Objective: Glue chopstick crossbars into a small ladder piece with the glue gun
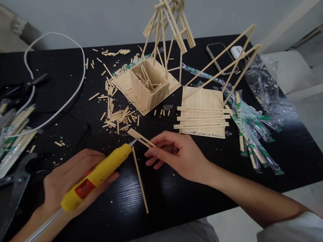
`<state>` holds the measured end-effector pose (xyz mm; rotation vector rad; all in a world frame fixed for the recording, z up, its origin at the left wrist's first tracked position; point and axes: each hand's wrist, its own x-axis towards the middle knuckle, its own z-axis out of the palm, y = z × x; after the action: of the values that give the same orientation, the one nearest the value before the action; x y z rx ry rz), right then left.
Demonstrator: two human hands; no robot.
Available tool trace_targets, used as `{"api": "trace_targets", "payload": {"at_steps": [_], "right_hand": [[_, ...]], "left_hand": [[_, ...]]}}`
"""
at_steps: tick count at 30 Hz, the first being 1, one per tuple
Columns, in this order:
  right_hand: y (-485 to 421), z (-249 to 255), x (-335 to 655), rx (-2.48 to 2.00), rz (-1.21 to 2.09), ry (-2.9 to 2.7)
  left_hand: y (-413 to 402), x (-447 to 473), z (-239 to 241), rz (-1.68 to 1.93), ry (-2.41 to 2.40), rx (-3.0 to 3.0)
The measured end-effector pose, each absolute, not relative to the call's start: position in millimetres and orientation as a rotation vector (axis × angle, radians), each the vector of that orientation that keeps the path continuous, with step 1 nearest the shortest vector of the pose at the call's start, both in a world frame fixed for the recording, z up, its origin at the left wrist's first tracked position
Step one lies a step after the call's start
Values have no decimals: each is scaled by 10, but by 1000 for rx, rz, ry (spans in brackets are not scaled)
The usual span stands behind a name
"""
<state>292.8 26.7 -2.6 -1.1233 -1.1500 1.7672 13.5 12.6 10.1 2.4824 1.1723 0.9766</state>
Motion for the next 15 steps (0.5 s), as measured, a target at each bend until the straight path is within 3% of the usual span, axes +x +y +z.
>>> {"api": "trace_targets", "payload": {"at_steps": [15], "right_hand": [[277, -48, 2929, -1126, 1767, -1157]], "left_hand": [[150, 150, 127, 1051, 1266, 2474]]}}
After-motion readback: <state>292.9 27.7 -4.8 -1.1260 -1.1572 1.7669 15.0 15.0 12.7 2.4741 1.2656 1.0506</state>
